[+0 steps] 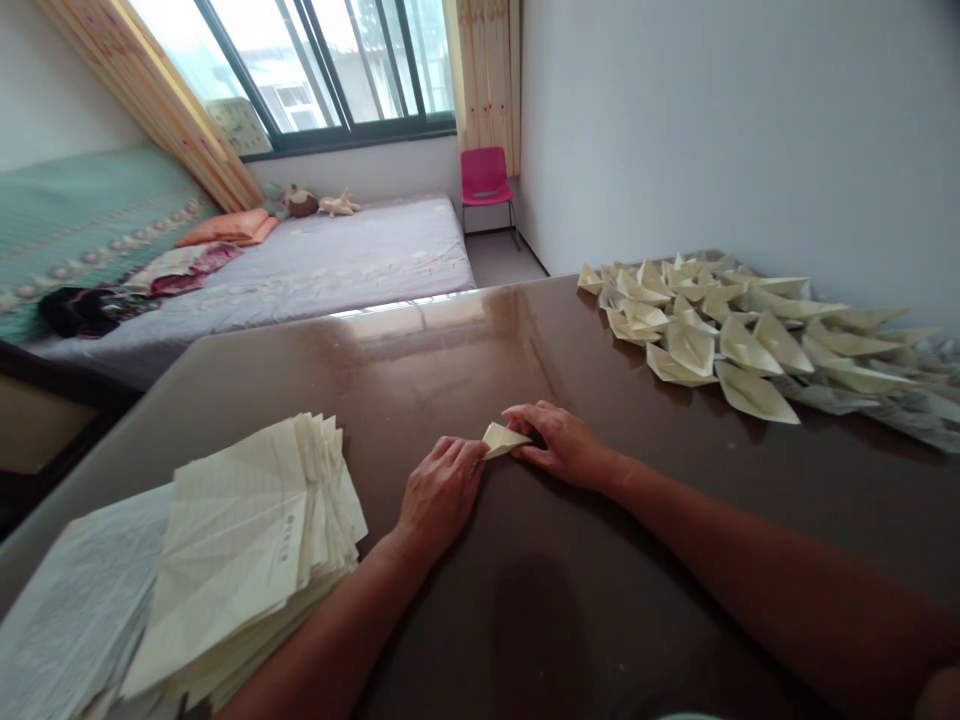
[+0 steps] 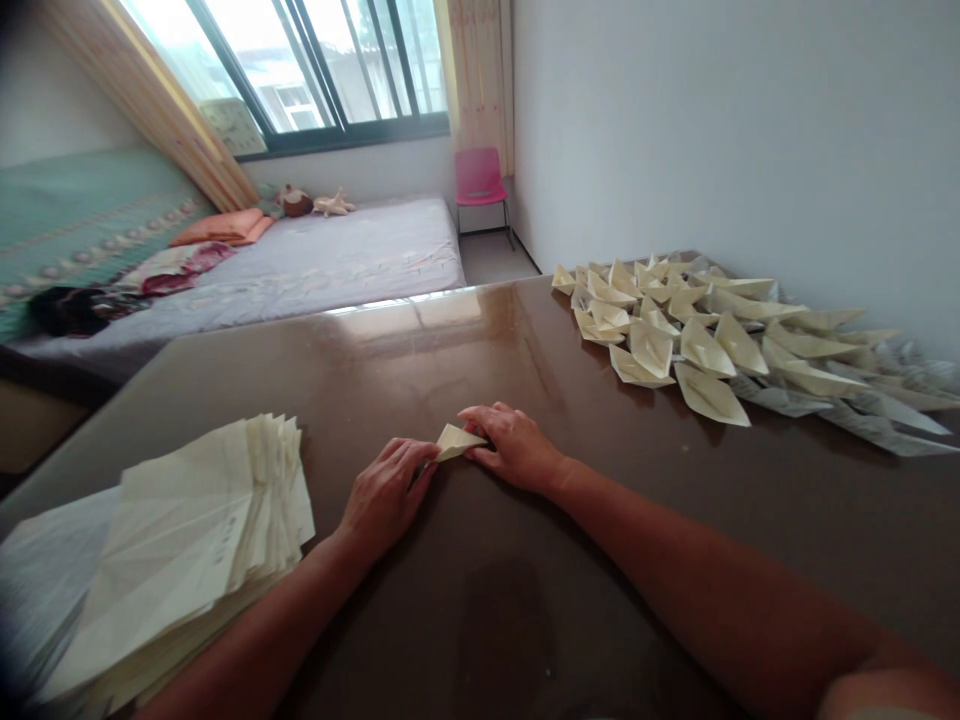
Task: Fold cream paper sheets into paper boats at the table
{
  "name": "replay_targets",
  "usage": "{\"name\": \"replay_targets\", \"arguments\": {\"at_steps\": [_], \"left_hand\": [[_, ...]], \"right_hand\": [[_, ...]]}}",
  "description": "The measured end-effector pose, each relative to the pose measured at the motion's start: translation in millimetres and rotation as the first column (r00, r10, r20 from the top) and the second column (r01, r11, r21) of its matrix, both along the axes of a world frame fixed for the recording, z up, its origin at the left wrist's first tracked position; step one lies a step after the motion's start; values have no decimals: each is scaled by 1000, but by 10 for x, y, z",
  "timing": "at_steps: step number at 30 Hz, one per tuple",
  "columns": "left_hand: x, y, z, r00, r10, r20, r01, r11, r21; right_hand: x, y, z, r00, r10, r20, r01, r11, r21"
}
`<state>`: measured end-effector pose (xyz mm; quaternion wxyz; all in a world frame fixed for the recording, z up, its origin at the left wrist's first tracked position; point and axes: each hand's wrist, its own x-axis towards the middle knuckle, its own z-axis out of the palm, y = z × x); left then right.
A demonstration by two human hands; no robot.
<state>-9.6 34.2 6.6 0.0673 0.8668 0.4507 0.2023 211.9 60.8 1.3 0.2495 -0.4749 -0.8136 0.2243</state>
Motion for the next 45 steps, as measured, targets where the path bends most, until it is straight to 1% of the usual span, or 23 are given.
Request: {"name": "replay_targets", "arguments": {"at_steps": [3,5,7,9,11,13,15,16,18,21,24,27,30,34,36,38,42,45], "left_hand": [[-6,-10,3,1000,-31,-4,31,1000,4],[-10,-13,-10,999,-8,39,8,1000,11],[-13,-7,-33,993,35,110,-36,999,1],[-10,7,-58,976,77,202,-71,997,-36],[1,25,-78,944,99,315,-80,994,-72],[20,39,-89,889,110,444,-64,991,-117],[41,40,-90,832,131,539,-30,981,-193],[52,35,-86,808,151,569,-16,972,-236],[69,15,-70,775,197,601,3,949,-315],[84,-16,-33,730,254,635,41,910,-412],[91,-21,-5,692,267,670,108,880,-462],[96,-3,-4,667,263,697,158,864,-478],[105,7,-8,636,272,722,188,853,-487],[120,-26,37,617,255,745,258,828,-497],[125,-49,67,614,232,755,287,825,-487],[126,-64,82,619,213,756,300,825,-478],[124,-63,71,636,203,745,302,823,-482],[125,-52,59,634,191,749,324,814,-481]], "right_hand": [[-9,-9,11,999,23,-33,-23,1000,1],[-11,-18,18,996,39,-74,-39,999,3],[-9,-19,20,988,35,-151,-38,999,-23],[-8,-8,16,963,-1,-270,-28,994,-105],[-14,9,11,912,-56,-407,-39,974,-222],[-30,22,14,846,-102,-523,-87,942,-324],[-52,21,28,799,-115,-590,-147,914,-378],[-64,15,39,789,-112,-604,-172,904,-392],[-88,-7,66,785,-88,-614,-210,893,-397],[-111,-39,92,803,-32,-595,-238,898,-370],[-117,-50,77,819,4,-574,-246,906,-344],[-129,-64,43,813,-20,-582,-215,919,-332],[-166,-115,41,820,-68,-568,-139,939,-313],[-224,-198,75,855,-54,-515,-68,974,-215],[-237,-212,74,863,-37,-503,-62,982,-178],[-238,-206,58,862,-25,-507,-72,983,-171],[-231,-189,31,858,-24,-513,-90,976,-197],[-227,-193,53,869,-22,-493,-99,971,-218]]}}
